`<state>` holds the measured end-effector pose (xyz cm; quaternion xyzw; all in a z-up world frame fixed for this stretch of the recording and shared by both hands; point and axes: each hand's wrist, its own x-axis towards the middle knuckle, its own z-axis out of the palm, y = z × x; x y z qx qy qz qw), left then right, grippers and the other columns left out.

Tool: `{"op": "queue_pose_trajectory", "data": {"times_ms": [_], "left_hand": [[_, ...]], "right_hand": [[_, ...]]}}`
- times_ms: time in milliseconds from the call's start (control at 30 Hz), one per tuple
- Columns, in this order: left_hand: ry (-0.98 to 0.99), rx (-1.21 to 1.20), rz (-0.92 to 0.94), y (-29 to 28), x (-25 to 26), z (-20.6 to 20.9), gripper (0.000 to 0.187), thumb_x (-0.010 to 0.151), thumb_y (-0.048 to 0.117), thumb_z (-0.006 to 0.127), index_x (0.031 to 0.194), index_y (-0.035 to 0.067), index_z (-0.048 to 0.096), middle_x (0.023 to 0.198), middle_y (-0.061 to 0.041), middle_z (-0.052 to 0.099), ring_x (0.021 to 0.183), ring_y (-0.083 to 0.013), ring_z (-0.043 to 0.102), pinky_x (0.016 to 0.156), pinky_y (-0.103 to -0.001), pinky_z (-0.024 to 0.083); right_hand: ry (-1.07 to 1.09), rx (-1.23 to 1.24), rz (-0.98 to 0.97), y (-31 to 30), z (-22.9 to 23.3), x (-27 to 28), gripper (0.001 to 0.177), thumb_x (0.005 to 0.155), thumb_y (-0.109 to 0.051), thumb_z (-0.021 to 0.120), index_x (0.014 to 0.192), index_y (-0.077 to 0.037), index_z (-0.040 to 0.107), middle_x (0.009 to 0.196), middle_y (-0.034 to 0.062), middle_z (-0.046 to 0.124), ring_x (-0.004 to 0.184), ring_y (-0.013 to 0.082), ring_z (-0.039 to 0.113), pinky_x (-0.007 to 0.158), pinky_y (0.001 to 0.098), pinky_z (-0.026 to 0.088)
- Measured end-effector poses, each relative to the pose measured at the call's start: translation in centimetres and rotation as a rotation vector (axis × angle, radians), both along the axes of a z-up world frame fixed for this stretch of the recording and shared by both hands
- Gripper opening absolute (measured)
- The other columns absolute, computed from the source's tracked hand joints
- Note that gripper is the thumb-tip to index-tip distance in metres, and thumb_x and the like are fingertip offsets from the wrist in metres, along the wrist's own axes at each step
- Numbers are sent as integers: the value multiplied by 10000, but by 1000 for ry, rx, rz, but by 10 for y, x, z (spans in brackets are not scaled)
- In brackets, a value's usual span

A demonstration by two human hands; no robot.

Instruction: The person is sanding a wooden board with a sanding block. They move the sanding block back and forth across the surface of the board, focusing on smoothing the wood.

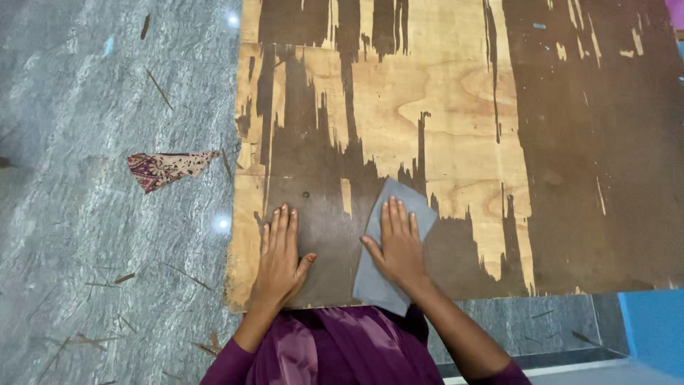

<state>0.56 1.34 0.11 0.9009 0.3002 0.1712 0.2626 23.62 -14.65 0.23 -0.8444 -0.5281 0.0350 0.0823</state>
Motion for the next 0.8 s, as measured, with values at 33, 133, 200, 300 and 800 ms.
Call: {"op": "queue_pose_trajectory", "data": {"times_ms": [33,133,200,300,800], "left_hand": [[18,20,2,-1,0,0,951,986,685,333,1602,-33,232,1682,-242,214,1572,-396,164,1248,-557,131],[61,47,6,-2,2,1,954,966,683,370,1598,-21,249,1678,-231,225,1568,-387,171,1240,-558,135],[86,60,0,-3,3,3,944,965,672,388,1600,-14,252,1678,-224,229,1567,-385,176,1239,-560,140],[154,91,-6,-3,7,5,944,929,657,435,1594,11,260,1665,-202,243,1553,-360,189,1231,-554,151],[156,163,-13,-5,8,5,933,921,641,489,1586,20,286,1649,-200,282,1549,-341,215,1222,-554,166]], "right_hand": [[14,-4,-19,-18,2,-5,895,981,-588,474,1546,86,306,1652,261,256,1547,386,210,1222,554,155],[10,-13,-58,-41,5,2,901,968,-587,489,1540,84,304,1644,268,255,1542,400,197,1212,562,155],[1,-16,-92,-41,2,11,897,972,-586,492,1542,80,300,1649,272,246,1546,405,185,1216,565,149],[4,-8,-150,-5,-8,48,899,987,-586,475,1560,80,286,1664,271,221,1557,401,166,1234,557,131],[-15,23,99,-20,-4,40,883,1014,-575,416,1551,112,278,1658,294,210,1562,398,154,1250,525,119]]}}
